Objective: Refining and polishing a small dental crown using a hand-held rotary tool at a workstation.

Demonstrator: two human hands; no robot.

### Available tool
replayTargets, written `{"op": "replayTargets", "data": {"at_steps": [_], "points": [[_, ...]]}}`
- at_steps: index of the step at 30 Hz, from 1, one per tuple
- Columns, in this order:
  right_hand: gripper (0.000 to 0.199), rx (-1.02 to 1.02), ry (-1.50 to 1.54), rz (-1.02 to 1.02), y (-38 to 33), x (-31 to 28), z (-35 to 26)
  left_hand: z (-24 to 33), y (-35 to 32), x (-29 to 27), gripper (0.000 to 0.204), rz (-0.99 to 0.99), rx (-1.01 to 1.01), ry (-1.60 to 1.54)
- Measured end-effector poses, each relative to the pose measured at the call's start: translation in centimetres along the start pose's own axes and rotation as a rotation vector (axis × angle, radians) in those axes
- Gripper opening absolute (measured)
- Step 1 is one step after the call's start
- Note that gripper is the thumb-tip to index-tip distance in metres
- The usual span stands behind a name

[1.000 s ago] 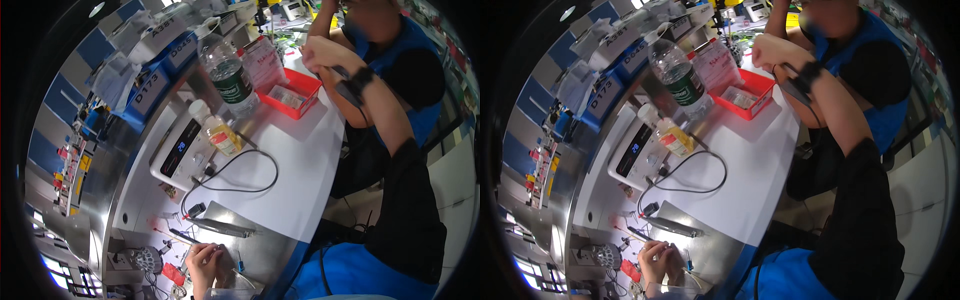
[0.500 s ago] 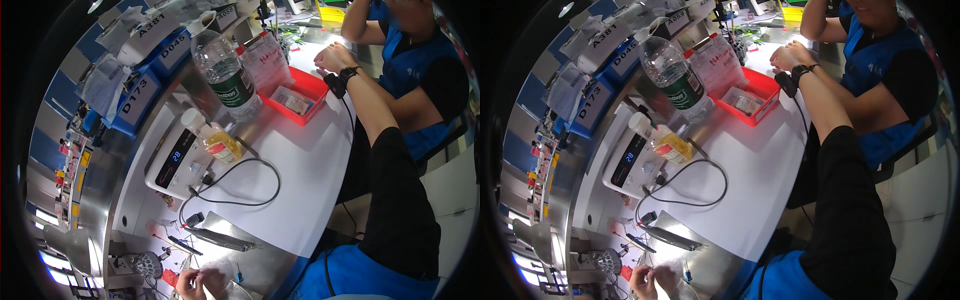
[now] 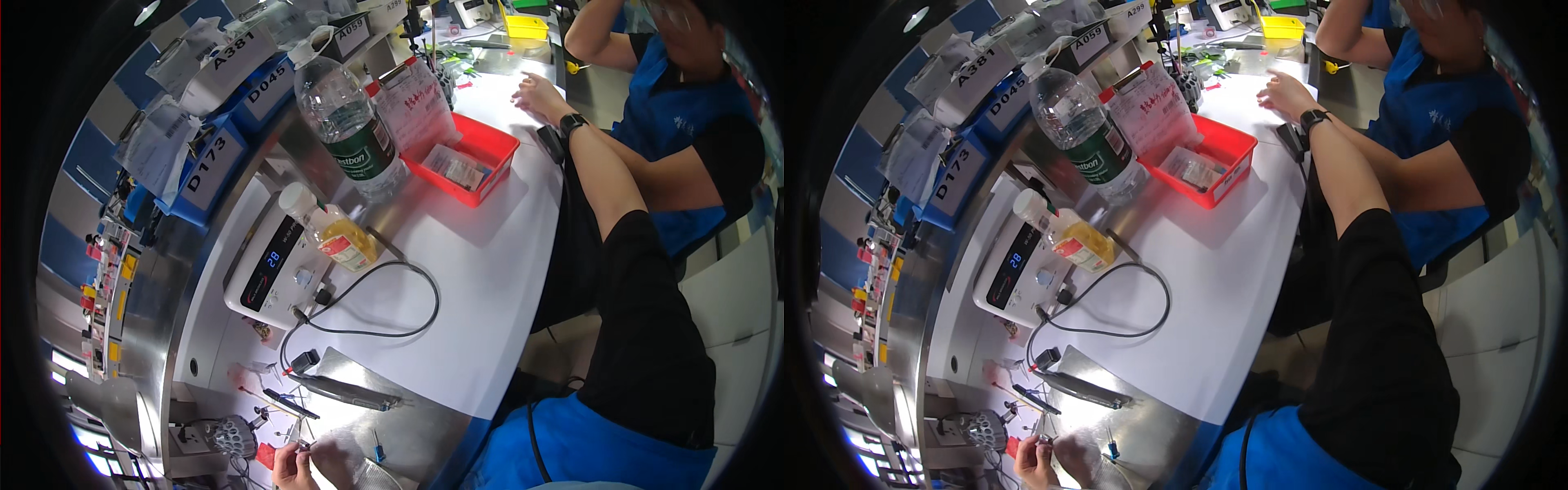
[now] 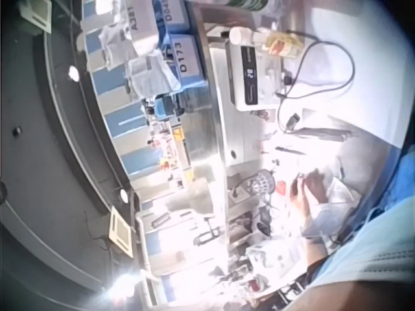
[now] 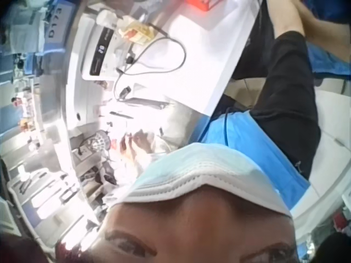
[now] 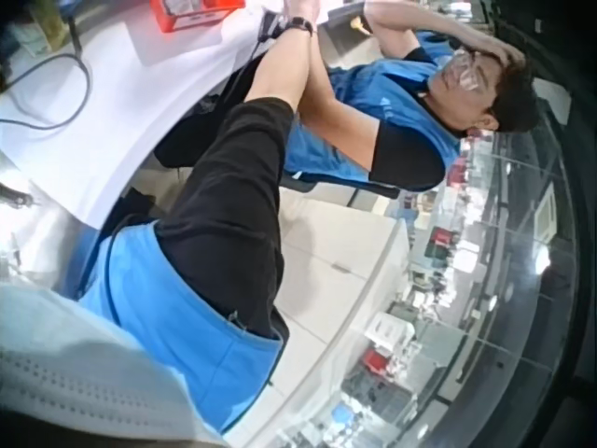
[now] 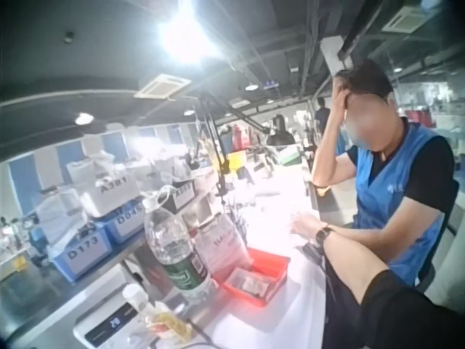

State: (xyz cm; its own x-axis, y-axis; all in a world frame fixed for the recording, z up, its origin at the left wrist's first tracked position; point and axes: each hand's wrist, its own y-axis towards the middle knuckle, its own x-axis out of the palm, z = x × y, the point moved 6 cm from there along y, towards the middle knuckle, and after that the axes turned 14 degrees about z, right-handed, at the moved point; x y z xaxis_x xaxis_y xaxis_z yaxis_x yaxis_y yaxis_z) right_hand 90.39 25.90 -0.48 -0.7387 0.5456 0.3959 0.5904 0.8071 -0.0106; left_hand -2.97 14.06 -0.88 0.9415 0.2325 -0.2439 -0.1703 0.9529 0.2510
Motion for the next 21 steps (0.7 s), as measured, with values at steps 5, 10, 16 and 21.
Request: {"op": "replayTargets", "data": {"at_steps": [5, 10, 16, 21], "points": [[0.044, -0.814, -0.845, 0.308, -3.8, 7.9, -5.6, 3.6, -4.2, -1.5, 0.014, 0.158, -0.028, 0.104], [0.050, -1.318, -1.127, 0.092, -22.4, 20.4, -9.5, 2.5, -3.7, -0.6, 0.019, 0.131, -0.284, -0.351], [0.024, -0.872, -0.889, -0.437, -26.7, 22.3, -3.1, 2.7, -1.3, -0.5, 0.029, 0.241, -0.501, -1.035], [0.024, -0.099, -0.523, -0.492, -35.1, 30.3, 6.7, 3.1, -2.1, -0.3, 0.028, 0.186, -0.518, -0.875]]}}
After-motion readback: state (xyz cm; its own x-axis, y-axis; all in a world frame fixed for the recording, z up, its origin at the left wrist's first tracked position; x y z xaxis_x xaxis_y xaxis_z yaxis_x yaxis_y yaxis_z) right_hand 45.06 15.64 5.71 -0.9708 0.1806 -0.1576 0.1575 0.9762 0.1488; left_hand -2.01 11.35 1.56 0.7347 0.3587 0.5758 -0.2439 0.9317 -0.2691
